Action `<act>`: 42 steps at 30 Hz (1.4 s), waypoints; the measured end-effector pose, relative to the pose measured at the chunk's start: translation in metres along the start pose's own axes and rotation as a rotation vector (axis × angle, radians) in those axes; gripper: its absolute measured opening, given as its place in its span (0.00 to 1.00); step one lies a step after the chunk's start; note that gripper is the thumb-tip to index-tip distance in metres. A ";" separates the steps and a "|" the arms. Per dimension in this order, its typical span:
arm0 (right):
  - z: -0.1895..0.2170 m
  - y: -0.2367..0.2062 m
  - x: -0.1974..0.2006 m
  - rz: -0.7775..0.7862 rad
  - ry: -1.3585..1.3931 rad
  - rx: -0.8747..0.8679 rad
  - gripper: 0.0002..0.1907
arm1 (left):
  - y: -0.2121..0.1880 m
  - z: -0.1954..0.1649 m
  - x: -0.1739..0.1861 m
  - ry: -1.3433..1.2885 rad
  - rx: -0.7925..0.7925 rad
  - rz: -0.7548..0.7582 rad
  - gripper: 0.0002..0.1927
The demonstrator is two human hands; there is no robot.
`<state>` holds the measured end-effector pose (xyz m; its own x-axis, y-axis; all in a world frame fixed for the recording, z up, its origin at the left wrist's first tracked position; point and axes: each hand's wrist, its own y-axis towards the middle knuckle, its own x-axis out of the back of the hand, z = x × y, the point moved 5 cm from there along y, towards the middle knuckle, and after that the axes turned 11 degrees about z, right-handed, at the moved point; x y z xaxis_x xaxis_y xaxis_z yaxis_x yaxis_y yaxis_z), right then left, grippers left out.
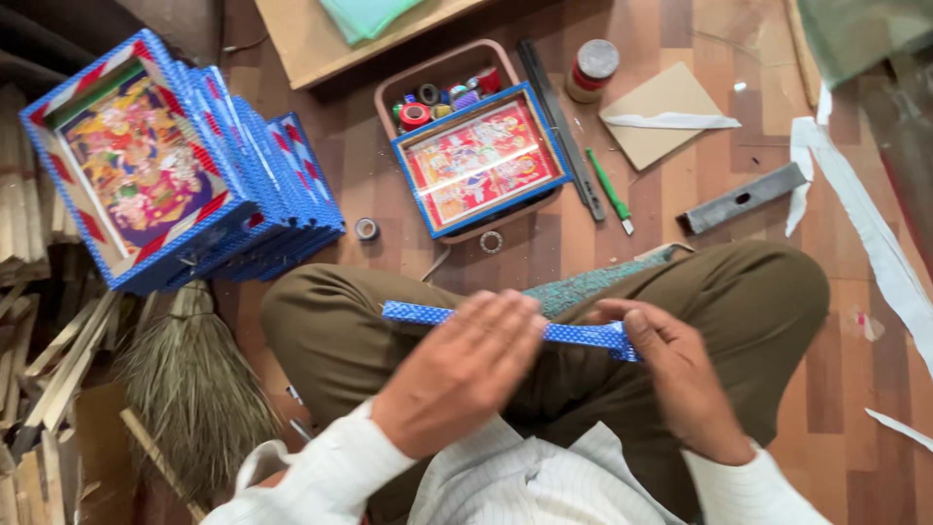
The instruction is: The person sits on the floor assembling decorated picture frames. They place a glass pane over a printed image in a wooden frame, measure the glass with a metal ruler, score the glass with a green glass cutter, then fit blue patterned frame sides around the assembly and hammer nails to secure them.
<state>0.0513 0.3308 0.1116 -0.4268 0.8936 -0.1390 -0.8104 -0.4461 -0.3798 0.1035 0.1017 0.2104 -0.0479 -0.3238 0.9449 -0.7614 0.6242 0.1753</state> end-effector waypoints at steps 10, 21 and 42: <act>-0.039 -0.003 -0.006 -0.189 0.319 0.094 0.23 | 0.061 -0.028 -0.039 -0.296 0.111 -0.045 0.10; -0.054 -0.006 -0.023 -0.094 0.493 0.181 0.26 | 0.070 -0.019 -0.055 -0.279 0.203 0.056 0.05; 0.056 -0.007 -0.035 0.002 -0.967 0.649 0.24 | -0.079 0.092 0.005 -0.734 0.512 -0.279 0.15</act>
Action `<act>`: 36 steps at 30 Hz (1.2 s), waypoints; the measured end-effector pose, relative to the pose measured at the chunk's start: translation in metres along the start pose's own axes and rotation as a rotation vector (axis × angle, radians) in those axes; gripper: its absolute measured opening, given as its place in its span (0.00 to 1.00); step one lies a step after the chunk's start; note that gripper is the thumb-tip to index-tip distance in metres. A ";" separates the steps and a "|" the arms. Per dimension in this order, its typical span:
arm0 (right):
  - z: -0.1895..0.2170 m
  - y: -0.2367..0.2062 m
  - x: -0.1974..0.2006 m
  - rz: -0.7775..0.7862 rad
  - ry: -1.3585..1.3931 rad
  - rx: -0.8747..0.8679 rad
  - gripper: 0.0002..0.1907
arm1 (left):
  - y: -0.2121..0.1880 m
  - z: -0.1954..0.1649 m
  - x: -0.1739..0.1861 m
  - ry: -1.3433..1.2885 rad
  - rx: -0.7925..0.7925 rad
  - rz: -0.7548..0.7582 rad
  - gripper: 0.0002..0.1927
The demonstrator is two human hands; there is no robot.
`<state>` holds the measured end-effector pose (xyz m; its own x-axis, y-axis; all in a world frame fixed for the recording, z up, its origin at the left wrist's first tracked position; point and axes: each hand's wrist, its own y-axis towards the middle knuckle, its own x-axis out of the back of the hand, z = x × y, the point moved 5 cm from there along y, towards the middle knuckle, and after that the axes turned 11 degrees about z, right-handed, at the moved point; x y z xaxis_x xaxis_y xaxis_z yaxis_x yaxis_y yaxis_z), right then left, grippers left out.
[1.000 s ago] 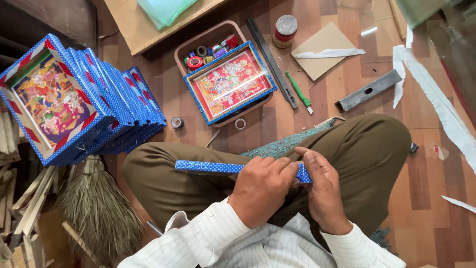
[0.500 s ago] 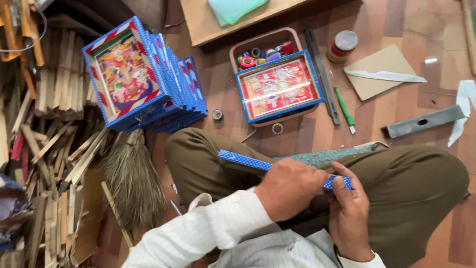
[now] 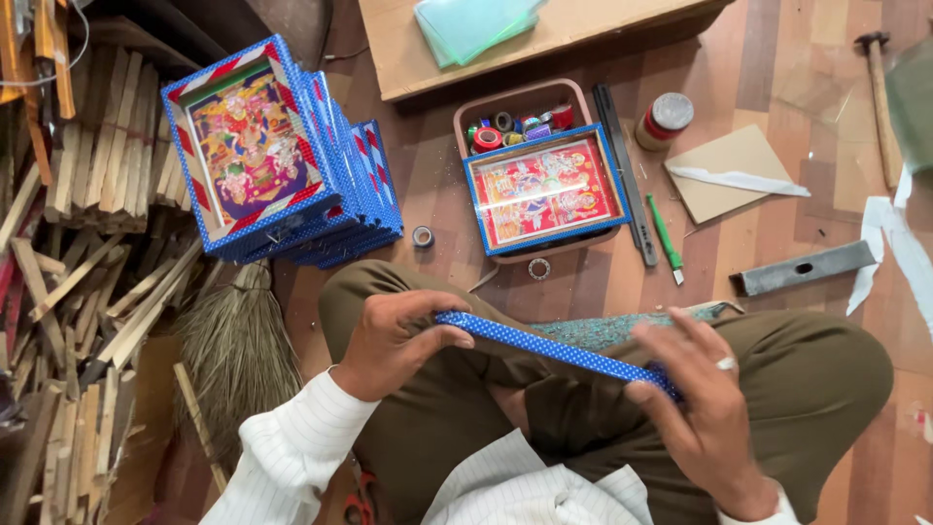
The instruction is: The person sits on the floor assembling decorated picture frames. They place a glass pane over a printed image in a wooden frame, measure the glass with a metal ruler, score the glass with a green glass cutter, then fit blue patterned frame sides around the assembly and hammer nails to secure them.
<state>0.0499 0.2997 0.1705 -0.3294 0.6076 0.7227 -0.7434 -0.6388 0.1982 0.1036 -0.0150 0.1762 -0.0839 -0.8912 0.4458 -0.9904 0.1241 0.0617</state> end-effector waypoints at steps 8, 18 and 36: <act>-0.046 0.025 0.000 0.272 -0.012 -0.091 0.11 | 0.029 0.025 0.005 -0.025 -0.050 -0.140 0.11; -0.201 0.074 -0.110 -0.080 1.192 -0.711 0.14 | 0.116 0.066 -0.034 -0.066 0.070 -0.645 0.07; -0.241 0.091 -0.155 -0.126 1.371 -0.713 0.14 | 0.105 0.094 -0.234 0.532 0.236 0.138 0.24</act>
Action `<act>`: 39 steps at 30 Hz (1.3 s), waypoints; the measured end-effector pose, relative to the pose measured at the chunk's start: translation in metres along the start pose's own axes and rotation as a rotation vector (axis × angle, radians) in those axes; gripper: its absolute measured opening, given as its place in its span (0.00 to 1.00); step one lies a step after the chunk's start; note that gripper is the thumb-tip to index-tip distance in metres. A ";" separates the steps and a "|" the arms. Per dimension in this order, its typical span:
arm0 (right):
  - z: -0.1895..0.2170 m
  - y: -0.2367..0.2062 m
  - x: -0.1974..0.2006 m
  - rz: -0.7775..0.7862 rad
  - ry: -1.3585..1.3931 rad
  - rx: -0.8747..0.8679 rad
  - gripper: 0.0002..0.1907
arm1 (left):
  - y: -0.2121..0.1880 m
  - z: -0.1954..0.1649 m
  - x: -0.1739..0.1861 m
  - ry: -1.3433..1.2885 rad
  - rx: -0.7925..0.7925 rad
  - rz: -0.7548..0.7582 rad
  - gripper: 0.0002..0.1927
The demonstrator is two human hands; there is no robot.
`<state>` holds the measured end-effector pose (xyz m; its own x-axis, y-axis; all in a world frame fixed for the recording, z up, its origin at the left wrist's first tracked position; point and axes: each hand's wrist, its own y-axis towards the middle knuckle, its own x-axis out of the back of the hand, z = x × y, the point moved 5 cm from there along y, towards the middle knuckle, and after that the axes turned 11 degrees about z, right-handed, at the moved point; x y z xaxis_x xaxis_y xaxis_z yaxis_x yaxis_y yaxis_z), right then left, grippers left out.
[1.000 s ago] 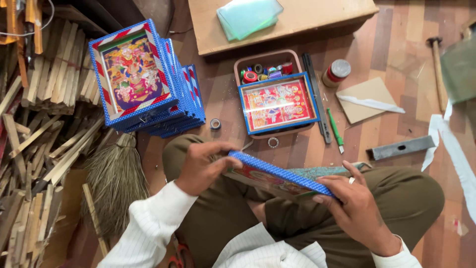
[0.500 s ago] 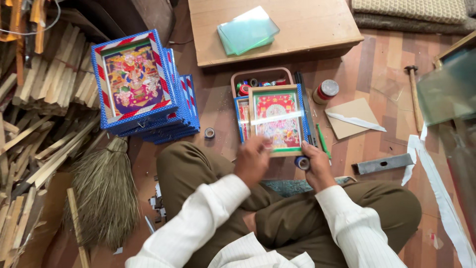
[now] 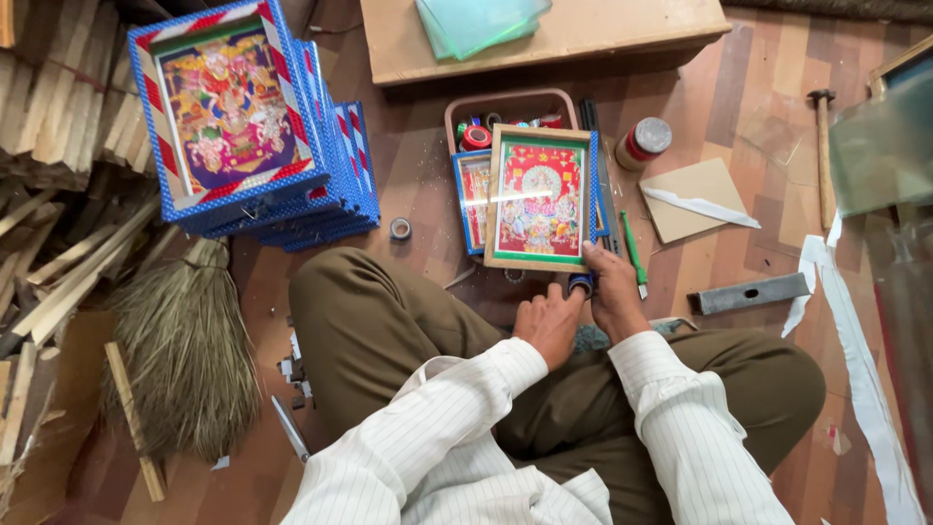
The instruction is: The person sits on the floor assembling decorated picture frames. They place a glass pane over a printed image in a wooden frame, measure the glass with a metal ruler, score the glass with a green glass cutter, then fit blue patterned frame sides around the assembly and hammer nails to secure them.
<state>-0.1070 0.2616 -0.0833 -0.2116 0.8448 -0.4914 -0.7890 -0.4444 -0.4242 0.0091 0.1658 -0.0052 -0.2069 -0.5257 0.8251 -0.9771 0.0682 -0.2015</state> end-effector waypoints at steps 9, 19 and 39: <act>0.001 0.005 0.010 -0.055 -0.184 0.048 0.12 | -0.022 0.034 0.029 0.156 -0.012 -0.138 0.13; 0.005 0.000 0.004 -0.070 -0.159 0.029 0.12 | -0.044 0.112 0.080 -0.212 0.280 -0.163 0.14; 0.037 -0.067 -0.021 -0.119 -0.828 0.360 0.19 | -0.034 0.116 0.073 -0.490 0.269 -0.312 0.17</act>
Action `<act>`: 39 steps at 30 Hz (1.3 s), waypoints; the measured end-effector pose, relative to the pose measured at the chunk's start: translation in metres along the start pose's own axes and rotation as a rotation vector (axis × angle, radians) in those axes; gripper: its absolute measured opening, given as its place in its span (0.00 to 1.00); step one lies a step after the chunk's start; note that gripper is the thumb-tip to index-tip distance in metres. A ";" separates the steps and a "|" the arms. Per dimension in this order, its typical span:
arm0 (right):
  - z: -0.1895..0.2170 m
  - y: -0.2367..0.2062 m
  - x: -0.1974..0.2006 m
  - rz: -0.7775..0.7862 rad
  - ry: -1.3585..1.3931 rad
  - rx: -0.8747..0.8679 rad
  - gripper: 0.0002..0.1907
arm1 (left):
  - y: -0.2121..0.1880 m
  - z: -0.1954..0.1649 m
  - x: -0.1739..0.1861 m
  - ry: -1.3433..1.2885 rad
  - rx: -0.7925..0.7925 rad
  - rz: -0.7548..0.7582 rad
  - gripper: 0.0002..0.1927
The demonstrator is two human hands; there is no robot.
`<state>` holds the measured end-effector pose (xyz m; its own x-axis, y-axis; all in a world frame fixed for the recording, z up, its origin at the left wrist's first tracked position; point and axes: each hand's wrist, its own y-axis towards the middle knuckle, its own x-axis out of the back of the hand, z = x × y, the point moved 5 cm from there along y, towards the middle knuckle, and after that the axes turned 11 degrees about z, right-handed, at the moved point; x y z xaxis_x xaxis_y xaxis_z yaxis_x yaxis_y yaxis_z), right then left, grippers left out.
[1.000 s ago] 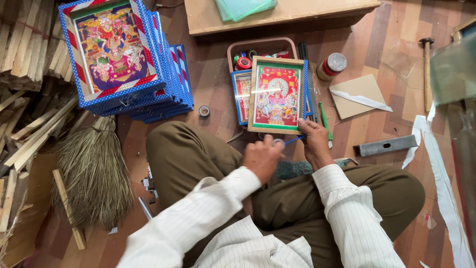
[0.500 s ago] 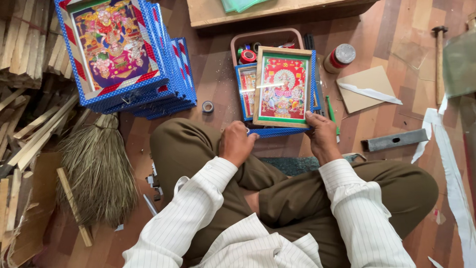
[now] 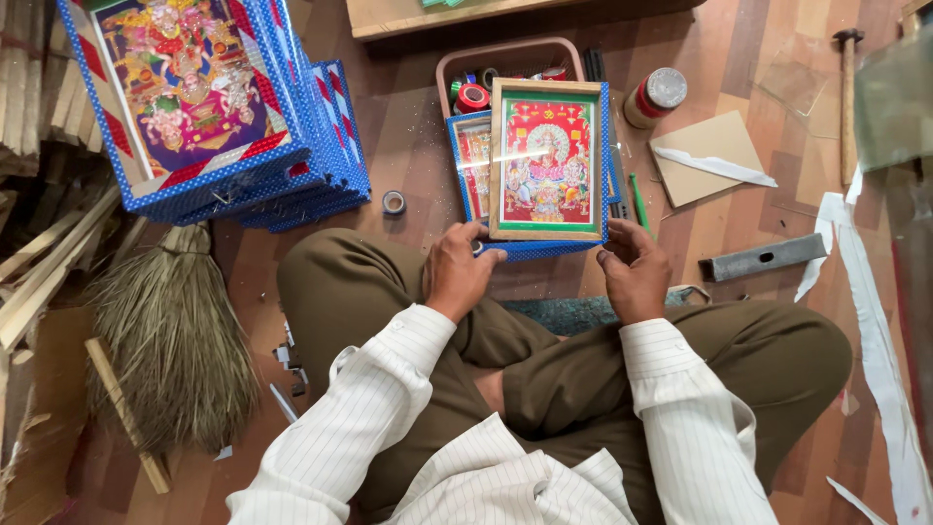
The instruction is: The person sits on the floor assembling decorated picture frames. They place a glass pane over a printed image in a wooden frame, measure the glass with a metal ruler, score the glass with a green glass cutter, then fit blue patterned frame sides around the assembly and hammer nails to secure them.
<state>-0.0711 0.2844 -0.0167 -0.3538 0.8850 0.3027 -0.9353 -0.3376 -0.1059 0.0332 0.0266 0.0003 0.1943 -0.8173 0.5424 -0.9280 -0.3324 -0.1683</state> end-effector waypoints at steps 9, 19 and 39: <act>-0.006 0.002 0.004 -0.039 0.042 0.013 0.11 | -0.001 0.001 0.001 -0.068 -0.030 -0.046 0.13; -0.011 0.003 0.005 -0.099 0.113 0.007 0.06 | -0.001 0.000 -0.003 -0.054 -0.033 -0.066 0.09; -0.010 0.004 0.002 -0.139 0.206 -0.078 0.10 | 0.001 -0.010 0.003 0.014 0.036 -0.045 0.09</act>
<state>-0.0754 0.2882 -0.0257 -0.2082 0.9705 0.1212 -0.9701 -0.1891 -0.1519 0.0301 0.0287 0.0102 0.2305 -0.7948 0.5615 -0.9066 -0.3850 -0.1727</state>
